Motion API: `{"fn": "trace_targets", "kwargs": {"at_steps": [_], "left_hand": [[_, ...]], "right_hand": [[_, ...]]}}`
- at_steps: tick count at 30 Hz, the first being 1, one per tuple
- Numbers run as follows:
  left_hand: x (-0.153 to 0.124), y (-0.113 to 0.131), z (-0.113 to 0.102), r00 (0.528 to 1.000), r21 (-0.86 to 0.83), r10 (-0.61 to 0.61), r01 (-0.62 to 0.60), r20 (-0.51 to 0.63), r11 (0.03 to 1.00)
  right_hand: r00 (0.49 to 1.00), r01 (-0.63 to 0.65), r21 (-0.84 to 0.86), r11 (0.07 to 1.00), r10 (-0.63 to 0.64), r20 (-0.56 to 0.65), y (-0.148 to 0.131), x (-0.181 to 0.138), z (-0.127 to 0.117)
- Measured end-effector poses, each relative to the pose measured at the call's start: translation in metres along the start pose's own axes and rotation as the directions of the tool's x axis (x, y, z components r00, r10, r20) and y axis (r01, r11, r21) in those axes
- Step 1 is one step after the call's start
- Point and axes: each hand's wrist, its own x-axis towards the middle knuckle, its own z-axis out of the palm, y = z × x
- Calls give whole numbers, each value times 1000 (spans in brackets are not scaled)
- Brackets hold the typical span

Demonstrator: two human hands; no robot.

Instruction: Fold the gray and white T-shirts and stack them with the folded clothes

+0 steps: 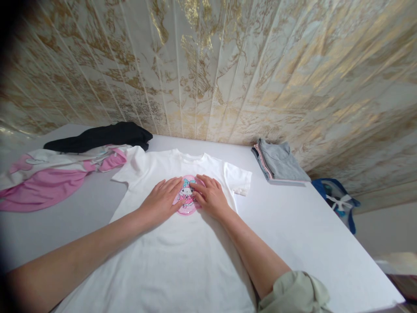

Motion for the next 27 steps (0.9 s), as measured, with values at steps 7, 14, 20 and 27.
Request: {"fn": "trace_targets", "kwargs": {"at_steps": [7, 14, 20, 27], "left_hand": [[-14, 13, -9, 997, 59, 76, -78, 28, 995], [-28, 33, -20, 972, 55, 220, -225, 82, 973], [-42, 46, -25, 961, 64, 256, -263, 107, 963], [-49, 53, -22, 959, 42, 224, -235, 175, 971]], "right_hand": [[982, 165, 200, 966, -141, -128, 5, 0, -1], [986, 130, 289, 948, -92, -141, 1, -1, -3], [994, 65, 327, 943, -33, -101, -3, -2, -6], [992, 83, 302, 950, -50, -116, -3, -1, -3]]}}
